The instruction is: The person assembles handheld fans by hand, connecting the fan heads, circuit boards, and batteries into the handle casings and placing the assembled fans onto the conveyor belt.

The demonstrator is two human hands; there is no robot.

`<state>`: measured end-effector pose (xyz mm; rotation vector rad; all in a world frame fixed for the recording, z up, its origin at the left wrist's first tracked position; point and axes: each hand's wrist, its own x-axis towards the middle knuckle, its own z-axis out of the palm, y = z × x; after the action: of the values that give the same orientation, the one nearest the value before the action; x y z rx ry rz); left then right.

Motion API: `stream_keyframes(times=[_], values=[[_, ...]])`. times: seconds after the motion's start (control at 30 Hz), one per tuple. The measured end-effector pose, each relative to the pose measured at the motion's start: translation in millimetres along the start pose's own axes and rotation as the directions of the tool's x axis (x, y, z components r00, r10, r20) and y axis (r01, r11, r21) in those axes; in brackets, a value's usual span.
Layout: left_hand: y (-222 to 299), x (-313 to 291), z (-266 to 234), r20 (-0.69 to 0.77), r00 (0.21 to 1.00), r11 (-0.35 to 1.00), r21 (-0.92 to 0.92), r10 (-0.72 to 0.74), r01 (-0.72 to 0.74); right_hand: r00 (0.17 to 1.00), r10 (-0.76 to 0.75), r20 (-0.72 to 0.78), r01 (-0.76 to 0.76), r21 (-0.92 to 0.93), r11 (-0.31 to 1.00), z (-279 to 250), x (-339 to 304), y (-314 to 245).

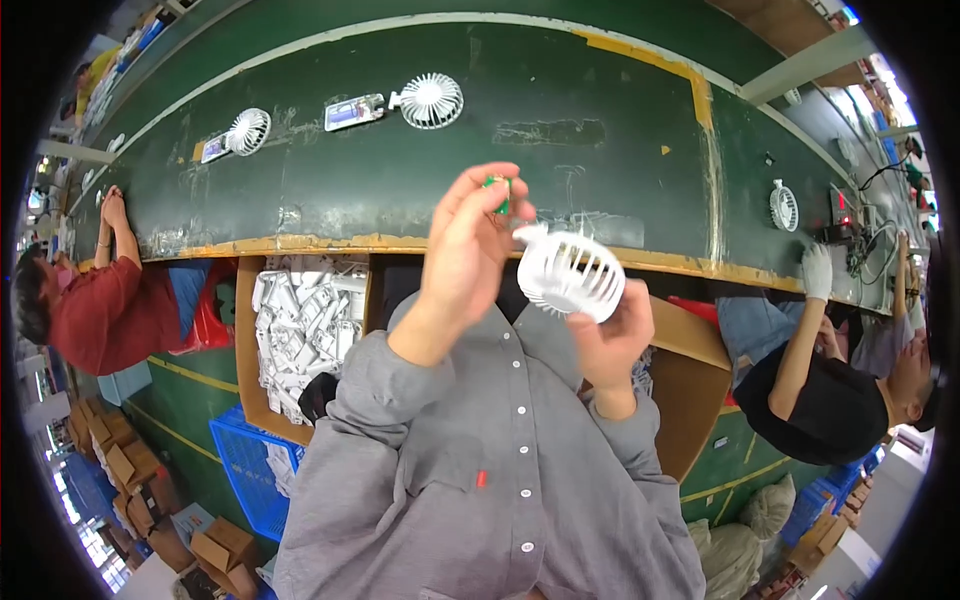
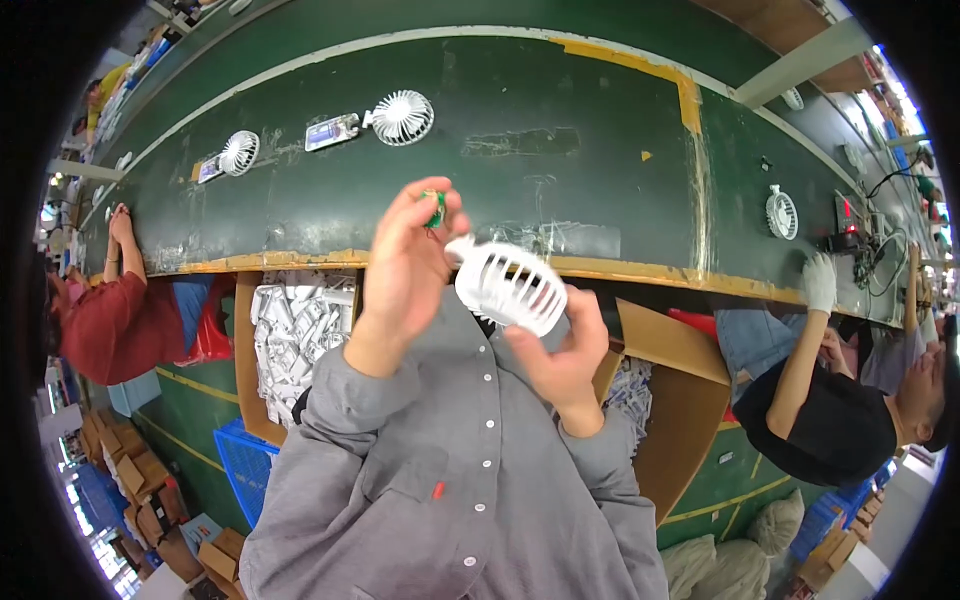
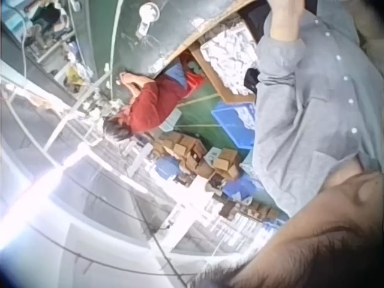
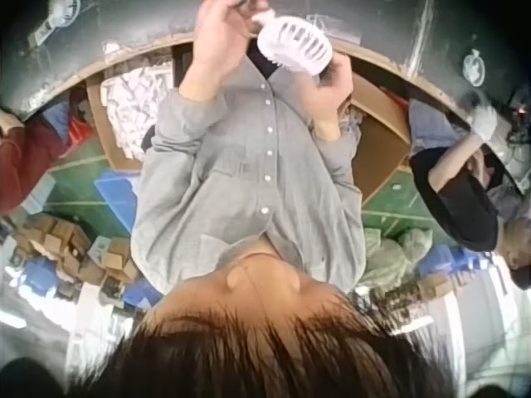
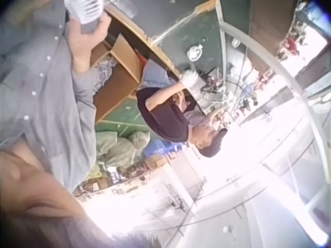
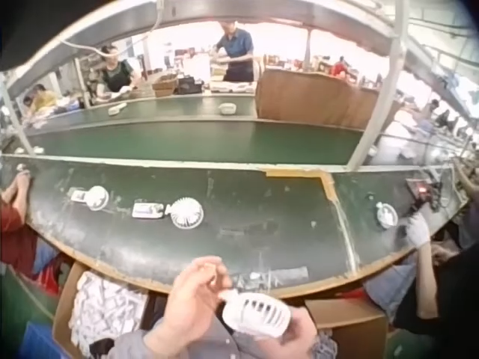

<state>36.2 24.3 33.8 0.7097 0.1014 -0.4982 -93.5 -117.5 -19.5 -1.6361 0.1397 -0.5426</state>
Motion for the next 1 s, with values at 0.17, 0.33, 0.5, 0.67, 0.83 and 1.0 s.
stream_keyframes(times=[0.17, 0.33, 0.5, 0.67, 0.83, 1.0], values=[[-3, 8, -18, 0.158, 0.983, 0.908, 0.420, -0.089, 0.014, 0.801, 0.559, 0.215, -0.499, 0.757, 0.423, 7, 21, -9], [-23, 9, -22, 0.220, 0.967, 0.849, 0.528, -0.124, -0.012, 0.834, 0.456, 0.310, -0.489, 0.799, 0.350, 0, 18, -2], [-30, 7, -21, 0.438, 0.766, 0.870, 0.372, -0.471, 0.323, 0.822, 0.368, 0.435, -0.498, 0.862, 0.094, -14, 18, -3], [-42, 2, 3, 0.494, 0.810, 0.938, 0.290, -0.315, 0.187, 0.845, 0.357, 0.399, -0.434, 0.900, 0.022, -31, 18, 11], [-13, 45, -23, 0.521, 0.846, 0.409, 0.752, 0.111, -0.517, 0.870, 0.485, 0.093, -0.307, 0.871, 0.384, -80, 38, 26], [61, 128, -99, 0.519, 0.761, -0.416, 0.836, 0.390, -0.357, 0.957, 0.098, -0.274, -0.160, -0.214, 0.964, -140, 84, 52]])
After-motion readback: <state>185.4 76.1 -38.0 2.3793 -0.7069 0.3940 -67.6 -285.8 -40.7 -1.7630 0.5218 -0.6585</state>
